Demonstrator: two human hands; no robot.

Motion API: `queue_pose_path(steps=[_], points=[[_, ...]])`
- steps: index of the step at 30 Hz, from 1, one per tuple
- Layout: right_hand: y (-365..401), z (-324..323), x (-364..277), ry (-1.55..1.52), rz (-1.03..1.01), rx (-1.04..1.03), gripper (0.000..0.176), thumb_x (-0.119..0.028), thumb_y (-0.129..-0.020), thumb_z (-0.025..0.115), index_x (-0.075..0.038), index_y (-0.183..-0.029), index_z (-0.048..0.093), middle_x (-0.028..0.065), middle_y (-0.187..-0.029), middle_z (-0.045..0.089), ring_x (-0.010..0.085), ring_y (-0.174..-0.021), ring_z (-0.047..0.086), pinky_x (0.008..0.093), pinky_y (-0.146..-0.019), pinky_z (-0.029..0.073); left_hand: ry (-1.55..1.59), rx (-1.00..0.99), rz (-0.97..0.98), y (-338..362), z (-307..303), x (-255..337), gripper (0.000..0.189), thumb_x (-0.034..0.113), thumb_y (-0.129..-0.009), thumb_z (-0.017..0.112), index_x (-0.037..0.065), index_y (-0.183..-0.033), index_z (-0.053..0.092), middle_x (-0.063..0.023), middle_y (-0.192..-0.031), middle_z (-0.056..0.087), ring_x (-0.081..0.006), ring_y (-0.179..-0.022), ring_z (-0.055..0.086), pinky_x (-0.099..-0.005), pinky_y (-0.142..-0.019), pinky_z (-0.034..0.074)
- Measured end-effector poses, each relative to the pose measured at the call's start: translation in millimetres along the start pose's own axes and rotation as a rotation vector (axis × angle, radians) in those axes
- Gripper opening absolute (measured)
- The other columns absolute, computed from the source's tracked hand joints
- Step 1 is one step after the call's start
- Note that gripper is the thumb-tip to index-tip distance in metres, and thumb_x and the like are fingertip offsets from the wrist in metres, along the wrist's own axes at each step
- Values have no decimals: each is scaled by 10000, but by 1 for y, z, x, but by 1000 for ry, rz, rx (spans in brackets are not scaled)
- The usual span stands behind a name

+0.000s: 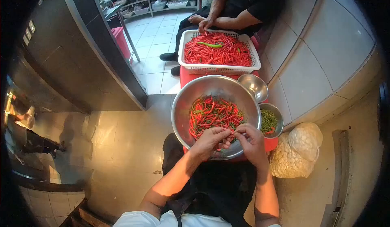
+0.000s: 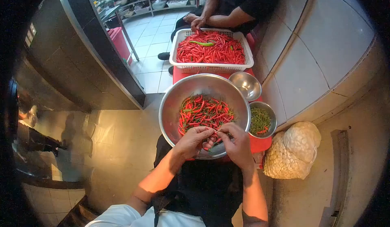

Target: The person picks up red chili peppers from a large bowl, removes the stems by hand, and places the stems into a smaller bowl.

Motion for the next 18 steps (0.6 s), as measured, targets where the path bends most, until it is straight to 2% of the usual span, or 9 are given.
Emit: queue_pose_path(steps=[2,5,8,11,12,13,15,18], points=[[1,1,3,-47,10,25,72,-53,-956,598,-37,-971,666,56,-918,669,184,-797,629,300,-726,512,24,-5,-4,-1,1,0,207,228,-1015,588,32,-1013,655,-22,-807,651,-82,-646,619,-211,-565,523],[4,3,8,-497,296,65,63,-42,-948,605,-12,-947,660,60,-955,675,134,-827,633,266,-716,507,85,-54,8,-1,4,2,216,221,-1002,610,14,-1029,665,-23,-820,647,-74,-687,616,-188,-611,504],[5,-1,1,-616,340,150,68,-60,-941,630,-8,-962,667,54,-928,682,103,-811,639,241,-696,507,116,-13,57,0,-2,4,216,216,-1006,603,9,-1025,663,-25,-813,644,-73,-692,614,-190,-610,504],[1,-32,23,-436,372,304,93,-80,-933,652,-21,-1001,677,51,-897,696,111,-772,648,239,-677,514,79,74,81,-3,-5,4,219,212,-1004,606,2,-1036,659,-28,-810,644,-78,-710,620,-198,-611,509],[-1,-46,23,-380,438,407,101,-89,-908,680,-27,-988,679,41,-857,692,109,-793,646,257,-701,517,64,108,74,-6,-5,1,225,210,-999,613,-5,-1049,658,-31,-820,646,-88,-726,626,-211,-630,529],[-3,-62,33,-310,416,471,174,-77,-879,705,1,-1033,681,59,-874,701,125,-797,653,288,-707,527,55,124,84,-7,-3,6,217,202,-994,618,0,-1061,659,-31,-828,648,-92,-728,631,-212,-633,540],[-12,-85,41,302,235,516,290,-70,-858,712,1,-1137,674,72,-957,709,144,-808,657,302,-732,531,45,169,78,-1,1,7,207,187,-985,630,8,-1084,659,-30,-844,652,-99,-733,640,-213,-639,560],[-12,-79,24,476,157,462,409,-56,-830,736,-27,-1229,651,117,-1051,695,161,-792,667,290,-694,535,75,150,91,-10,-5,0,204,175,-982,632,-3,-1079,660,-47,-885,670,-111,-748,652,-229,-649,573]])
Point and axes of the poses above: each hand's wrist, its own y-axis away from the middle knuckle, its own z-axis out of the palm, x = y × z, the point moved 3 cm from there along -y, towards the middle knuckle
